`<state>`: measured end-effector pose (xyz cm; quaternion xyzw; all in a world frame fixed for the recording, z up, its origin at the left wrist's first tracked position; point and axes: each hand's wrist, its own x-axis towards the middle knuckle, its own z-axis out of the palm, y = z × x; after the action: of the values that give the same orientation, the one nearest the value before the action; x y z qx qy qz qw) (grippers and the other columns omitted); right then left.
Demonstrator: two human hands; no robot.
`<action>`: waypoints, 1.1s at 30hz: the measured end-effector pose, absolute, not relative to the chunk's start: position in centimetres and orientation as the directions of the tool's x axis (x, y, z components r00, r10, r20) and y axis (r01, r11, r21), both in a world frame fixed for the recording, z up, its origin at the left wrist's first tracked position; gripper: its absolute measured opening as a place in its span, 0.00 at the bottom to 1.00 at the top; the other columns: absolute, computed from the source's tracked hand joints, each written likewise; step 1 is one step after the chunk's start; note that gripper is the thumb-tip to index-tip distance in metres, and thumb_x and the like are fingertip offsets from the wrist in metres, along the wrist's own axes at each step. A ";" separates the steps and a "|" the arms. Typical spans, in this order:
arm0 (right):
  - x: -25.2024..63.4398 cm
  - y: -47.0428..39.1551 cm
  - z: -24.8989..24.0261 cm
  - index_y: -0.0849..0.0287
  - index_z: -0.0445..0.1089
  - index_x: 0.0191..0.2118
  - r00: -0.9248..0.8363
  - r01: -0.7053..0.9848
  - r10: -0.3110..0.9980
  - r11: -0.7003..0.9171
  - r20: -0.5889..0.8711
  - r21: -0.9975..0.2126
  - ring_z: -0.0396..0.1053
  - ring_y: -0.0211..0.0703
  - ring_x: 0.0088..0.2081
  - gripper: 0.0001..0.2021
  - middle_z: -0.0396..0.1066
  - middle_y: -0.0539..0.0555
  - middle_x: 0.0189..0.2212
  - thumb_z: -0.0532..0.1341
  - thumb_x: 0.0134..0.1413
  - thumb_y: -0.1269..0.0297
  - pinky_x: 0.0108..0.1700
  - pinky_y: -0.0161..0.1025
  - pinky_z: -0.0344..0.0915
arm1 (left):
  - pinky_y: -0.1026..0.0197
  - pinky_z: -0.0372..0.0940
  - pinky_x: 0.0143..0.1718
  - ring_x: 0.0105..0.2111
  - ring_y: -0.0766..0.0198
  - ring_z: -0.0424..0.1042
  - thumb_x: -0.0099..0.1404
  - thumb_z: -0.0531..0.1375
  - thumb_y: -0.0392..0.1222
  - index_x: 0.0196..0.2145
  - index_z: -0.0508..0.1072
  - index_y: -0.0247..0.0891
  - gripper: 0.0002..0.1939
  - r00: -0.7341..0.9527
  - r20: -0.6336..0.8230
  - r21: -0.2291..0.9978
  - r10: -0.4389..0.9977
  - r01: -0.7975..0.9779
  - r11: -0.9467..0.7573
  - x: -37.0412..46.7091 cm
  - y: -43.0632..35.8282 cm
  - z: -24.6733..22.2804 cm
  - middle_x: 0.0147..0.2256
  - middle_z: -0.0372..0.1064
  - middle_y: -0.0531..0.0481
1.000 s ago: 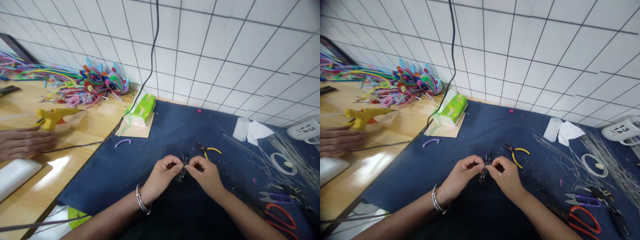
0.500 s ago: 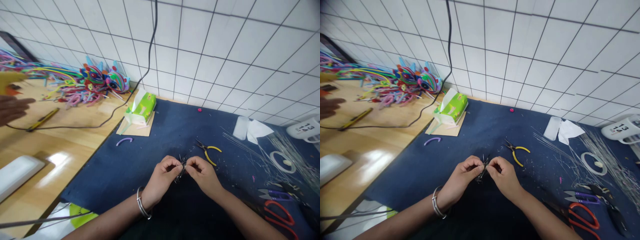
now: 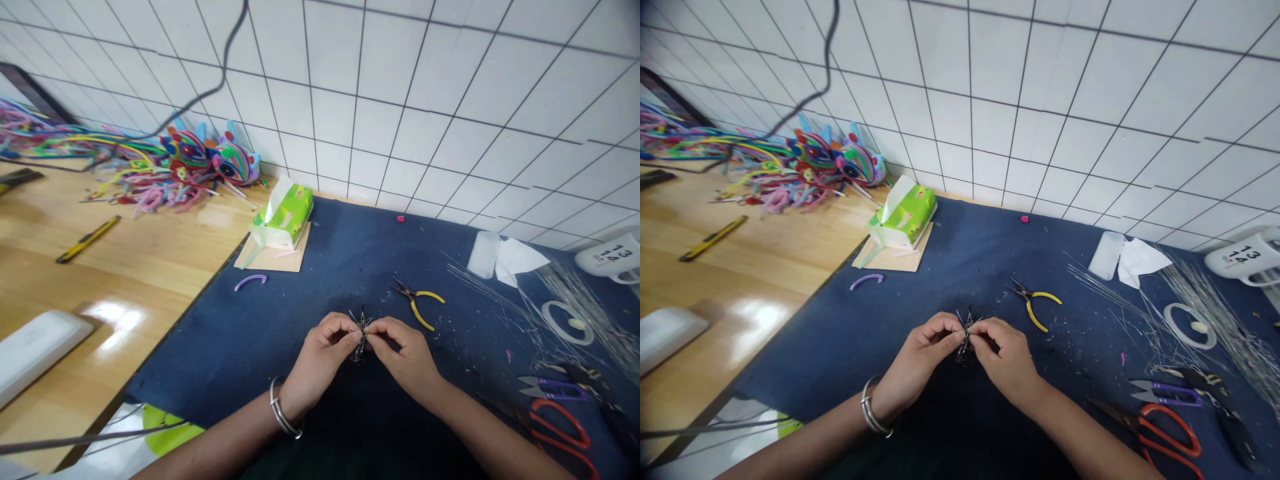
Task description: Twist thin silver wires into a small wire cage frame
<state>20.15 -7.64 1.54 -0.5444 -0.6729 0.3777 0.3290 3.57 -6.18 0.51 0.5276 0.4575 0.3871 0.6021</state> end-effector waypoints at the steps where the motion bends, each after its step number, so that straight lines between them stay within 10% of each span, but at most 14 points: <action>1: 20.1 -7.6 1.6 0.57 0.69 0.32 -0.194 0.488 0.980 0.138 0.047 -0.862 0.67 0.36 0.31 0.06 0.69 0.49 0.28 0.56 0.53 0.72 0.36 0.33 0.62 | 0.64 0.58 0.35 0.31 0.68 0.61 0.61 0.57 0.39 0.27 0.69 0.35 0.07 0.282 -0.138 0.990 0.949 0.018 0.139 3.6 -6.2 0.5 0.30 0.60 0.52; 17: 20.3 -7.3 1.1 0.58 0.66 0.30 -0.262 0.582 0.944 0.321 0.201 -0.748 0.65 0.35 0.29 0.05 0.67 0.49 0.26 0.55 0.50 0.74 0.35 0.33 0.61 | 0.63 0.60 0.35 0.32 0.66 0.63 0.61 0.57 0.41 0.27 0.69 0.35 0.07 0.310 -0.081 0.995 0.947 0.083 0.058 3.3 -6.1 -0.2 0.30 0.63 0.50; 27: 21.0 -7.3 3.4 0.58 0.63 0.29 -0.328 0.696 0.919 0.391 0.217 -0.603 0.62 0.37 0.28 0.07 0.64 0.50 0.26 0.52 0.48 0.77 0.33 0.34 0.59 | 0.58 0.60 0.41 0.37 0.62 0.64 0.62 0.54 0.34 0.33 0.70 0.38 0.05 0.375 0.225 0.854 0.899 0.368 -0.367 2.6 -6.1 1.9 0.35 0.65 0.47; 33: 21.5 -7.2 4.1 0.58 0.61 0.28 -0.306 0.718 0.927 0.374 0.216 -0.587 0.60 0.35 0.26 0.06 0.62 0.49 0.24 0.53 0.46 0.77 0.31 0.33 0.57 | 0.63 0.59 0.34 0.33 0.66 0.64 0.61 0.56 0.35 0.26 0.66 0.36 0.06 0.307 0.159 0.972 0.938 0.119 -0.204 2.3 -5.6 2.4 0.34 0.63 0.48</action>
<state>21.55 -7.19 4.08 -0.5244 -0.7843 0.1947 0.2681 2.28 -5.55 2.39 0.6491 0.4070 0.4250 0.4821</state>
